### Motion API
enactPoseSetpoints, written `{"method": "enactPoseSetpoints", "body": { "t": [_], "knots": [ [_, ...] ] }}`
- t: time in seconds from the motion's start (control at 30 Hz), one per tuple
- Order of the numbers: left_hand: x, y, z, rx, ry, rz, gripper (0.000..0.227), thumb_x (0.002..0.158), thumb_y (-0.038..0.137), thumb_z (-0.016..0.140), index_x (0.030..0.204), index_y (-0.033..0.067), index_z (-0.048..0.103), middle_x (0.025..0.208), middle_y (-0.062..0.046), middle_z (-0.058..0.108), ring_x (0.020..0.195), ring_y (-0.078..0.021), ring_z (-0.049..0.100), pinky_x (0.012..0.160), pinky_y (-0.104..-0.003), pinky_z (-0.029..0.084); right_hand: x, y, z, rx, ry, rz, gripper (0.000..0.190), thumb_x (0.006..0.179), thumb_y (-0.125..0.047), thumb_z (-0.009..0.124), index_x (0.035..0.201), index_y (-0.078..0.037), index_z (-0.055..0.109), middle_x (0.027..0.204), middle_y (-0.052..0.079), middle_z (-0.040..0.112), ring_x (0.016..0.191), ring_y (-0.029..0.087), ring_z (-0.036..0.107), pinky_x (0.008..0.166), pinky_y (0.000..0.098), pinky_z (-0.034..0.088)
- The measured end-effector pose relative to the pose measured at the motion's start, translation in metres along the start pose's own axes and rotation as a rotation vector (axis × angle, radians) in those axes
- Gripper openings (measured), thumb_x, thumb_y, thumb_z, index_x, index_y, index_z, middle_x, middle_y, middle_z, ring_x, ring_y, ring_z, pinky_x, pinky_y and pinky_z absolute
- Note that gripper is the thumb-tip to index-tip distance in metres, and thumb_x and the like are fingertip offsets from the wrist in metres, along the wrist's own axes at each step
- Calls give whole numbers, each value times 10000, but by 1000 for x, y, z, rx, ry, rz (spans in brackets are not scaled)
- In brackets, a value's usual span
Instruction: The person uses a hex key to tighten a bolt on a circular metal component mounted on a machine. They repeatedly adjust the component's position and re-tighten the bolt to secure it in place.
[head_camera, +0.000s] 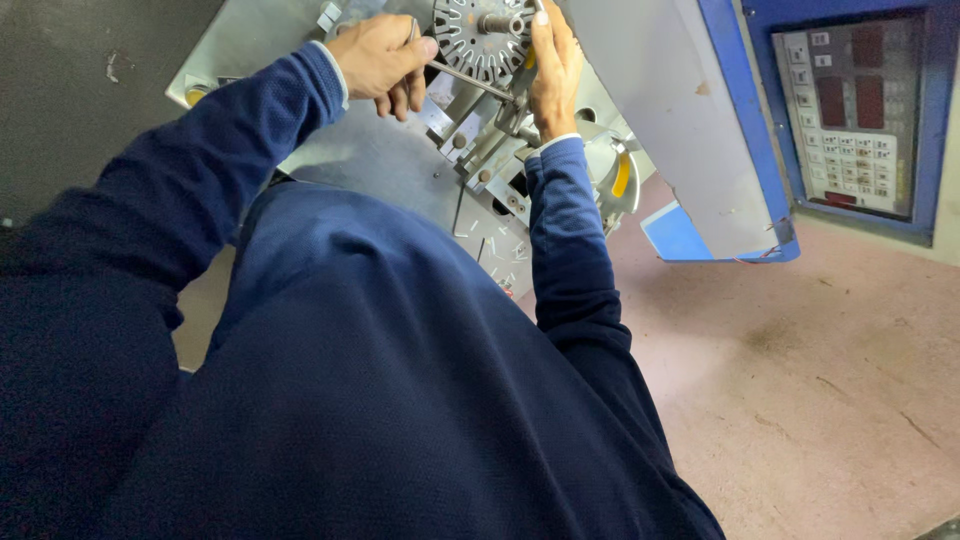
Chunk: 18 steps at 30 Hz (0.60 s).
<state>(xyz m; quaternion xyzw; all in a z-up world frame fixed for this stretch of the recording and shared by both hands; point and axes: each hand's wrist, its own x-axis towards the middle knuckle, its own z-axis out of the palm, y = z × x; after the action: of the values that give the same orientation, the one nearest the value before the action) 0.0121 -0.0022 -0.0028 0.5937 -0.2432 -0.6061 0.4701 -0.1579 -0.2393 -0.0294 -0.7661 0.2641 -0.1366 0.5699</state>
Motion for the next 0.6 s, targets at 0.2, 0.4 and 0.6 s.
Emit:
{"method": "enactPoseSetpoints", "body": {
  "t": [0.2,0.4,0.6],
  "knots": [
    [-6,4,-4,407,142,216,339,1108,305,495,901,47,571,719,-55,738,588,-127,632,604,-317,504,0,-8,2,-13,-15,7,496,1084,-348,509,1377,34,630,1269,138,720,1177,206,631,1082,324,450],
    [-8,-14,17,-141,222,303,357,1124,301,487,912,16,520,814,-70,744,588,-114,661,503,-270,538,1,-6,1,-39,-3,34,500,1078,-365,499,1376,12,636,1249,129,729,1153,193,643,1066,317,462],
    [-6,-31,40,-221,607,42,373,1087,258,490,827,18,609,652,-90,679,445,-126,617,378,-284,493,0,7,-2,-45,28,104,505,1070,-376,541,1309,56,646,1094,122,756,1009,165,609,967,328,497]
  ]
}}
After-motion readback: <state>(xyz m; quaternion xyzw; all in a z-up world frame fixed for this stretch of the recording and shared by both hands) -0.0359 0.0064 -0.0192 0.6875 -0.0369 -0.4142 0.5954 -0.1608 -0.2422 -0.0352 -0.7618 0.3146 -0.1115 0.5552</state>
